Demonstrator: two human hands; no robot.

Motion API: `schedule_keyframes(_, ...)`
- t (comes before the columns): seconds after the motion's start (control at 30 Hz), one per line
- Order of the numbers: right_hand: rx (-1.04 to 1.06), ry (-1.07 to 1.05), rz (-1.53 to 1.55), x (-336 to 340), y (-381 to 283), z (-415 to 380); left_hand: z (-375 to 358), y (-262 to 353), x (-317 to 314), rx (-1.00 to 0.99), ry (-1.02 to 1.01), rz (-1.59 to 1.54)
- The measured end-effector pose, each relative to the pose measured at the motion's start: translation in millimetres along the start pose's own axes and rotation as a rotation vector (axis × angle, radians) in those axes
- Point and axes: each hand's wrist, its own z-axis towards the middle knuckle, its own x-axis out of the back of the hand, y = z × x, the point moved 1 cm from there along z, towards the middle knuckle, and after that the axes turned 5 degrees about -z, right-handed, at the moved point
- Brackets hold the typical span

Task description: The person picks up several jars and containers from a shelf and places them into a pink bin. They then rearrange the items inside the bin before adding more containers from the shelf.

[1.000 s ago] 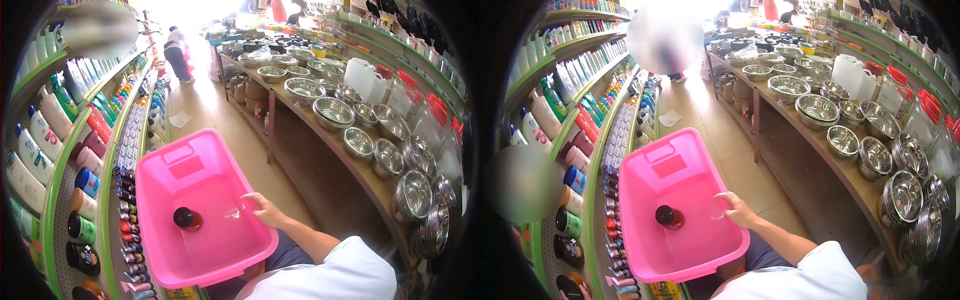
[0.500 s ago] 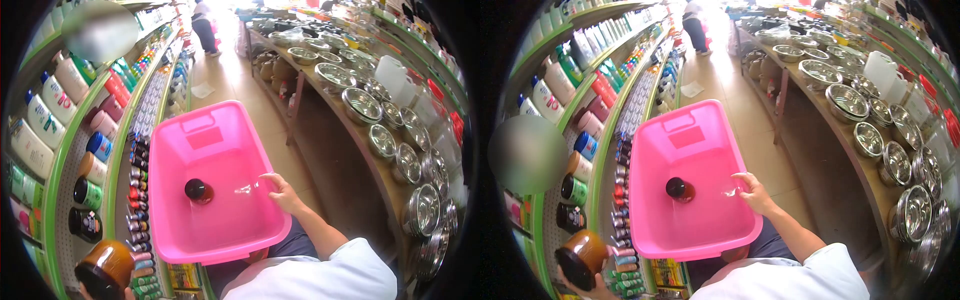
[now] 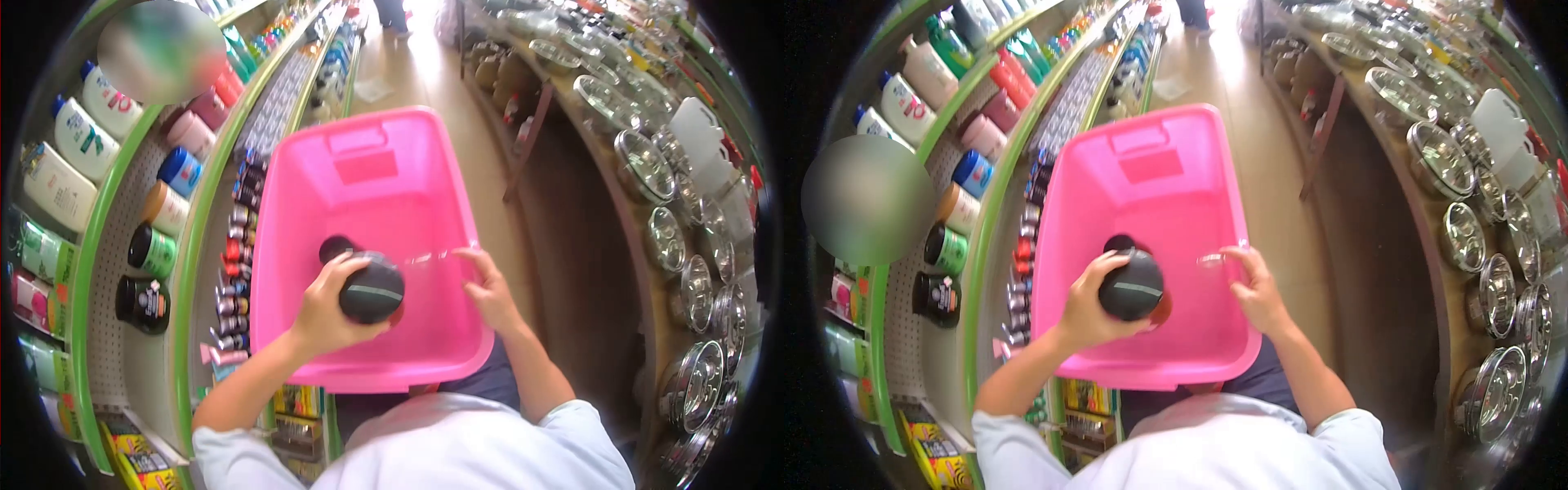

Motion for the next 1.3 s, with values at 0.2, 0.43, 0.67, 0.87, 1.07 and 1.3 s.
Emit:
schedule_keyframes(0.2, 0.024, 0.084, -0.118, -2, -18, -2, -2, -38, -51, 0.066, -0.219, -0.017)
schedule_keyframes(0.43, 0.08, 0.066, -0.154, 3, -9, 0, 1, -90, -107, -0.01, -0.412, -0.002)
schedule_keyframes(0.67, 0.064, 0.064, -0.228, 3, -16, -3, -10, -132, -142, 0.09, -0.478, 0.018)
schedule_keyframes(0.87, 0.033, 0.058, -0.204, 2, -14, -3, -24, -150, -137, -0.023, -0.564, 0.058)
schedule_keyframes(1.07, 0.004, 0.066, -0.168, 0, -18, -3, -31, -160, -122, 0.02, -0.625, 0.081)
schedule_keyframes(1.3, -0.029, 0.069, -0.087, 0, -12, -3, -37, -158, -120, 0.128, -0.712, 0.138)
